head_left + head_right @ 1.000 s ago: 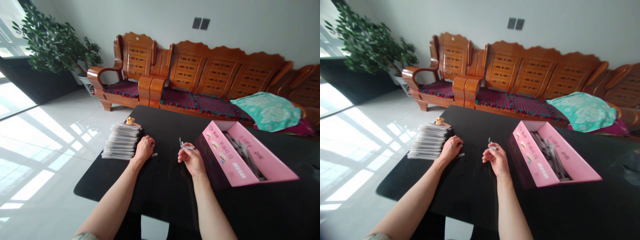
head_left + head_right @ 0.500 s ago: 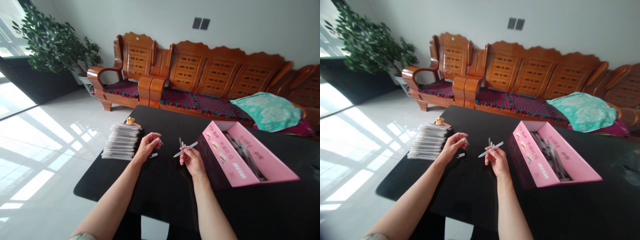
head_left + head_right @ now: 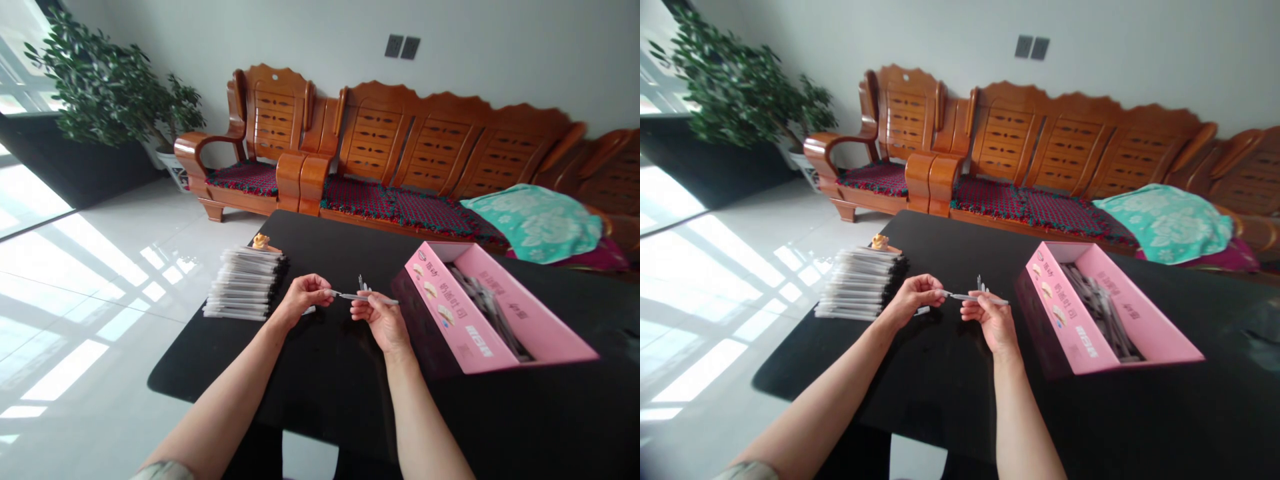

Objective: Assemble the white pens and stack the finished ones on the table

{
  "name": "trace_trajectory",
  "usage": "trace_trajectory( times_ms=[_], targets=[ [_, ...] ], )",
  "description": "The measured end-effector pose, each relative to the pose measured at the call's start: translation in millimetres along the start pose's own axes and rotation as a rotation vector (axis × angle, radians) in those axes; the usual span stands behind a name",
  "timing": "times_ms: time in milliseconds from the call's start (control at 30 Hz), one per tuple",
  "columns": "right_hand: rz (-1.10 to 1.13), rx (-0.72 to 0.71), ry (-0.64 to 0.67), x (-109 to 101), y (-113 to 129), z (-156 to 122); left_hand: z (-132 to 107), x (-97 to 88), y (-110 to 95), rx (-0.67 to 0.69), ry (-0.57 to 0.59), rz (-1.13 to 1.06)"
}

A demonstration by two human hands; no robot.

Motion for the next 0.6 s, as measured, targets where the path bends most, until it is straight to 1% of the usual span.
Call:
trace_trajectory(
  times_ms=[133, 233, 433, 500, 600],
  targets=[
    [-0.019, 0.016, 0.01, 1.4, -2.4, -0.1, -1.8, 7.7, 1.2, -0.012, 0.05, 0.0],
    [-0.037, 0.026, 0.021, 0.5, -5.1, -0.3, -3.4, 12.5, 4.2, -0.046, 0.104, 0.023],
    [-0.068, 0.034, 0.011, 0.7, -4.9, 0.1, -5.8, 15.2, 10.8, -0.111, 0.196, 0.168],
    [-0.078, 0.039, 0.003, 1.8, -4.6, 0.2, -6.3, 16.5, 10.9, -0.112, 0.212, 0.216],
    [-0.074, 0.039, -0.013, 1.9, -4.2, 0.2, -6.0, 19.5, 9.2, -0.068, 0.216, 0.265]
  ],
)
Point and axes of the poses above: each hand's wrist, its own z-axis towards the middle knuckle, its own x-axis out of the palm, y = z × x, the point moved 5 cm from there along z, towards the middle knuckle, and after that the axes turned 2 degrees about x, right-handed, at the moved point
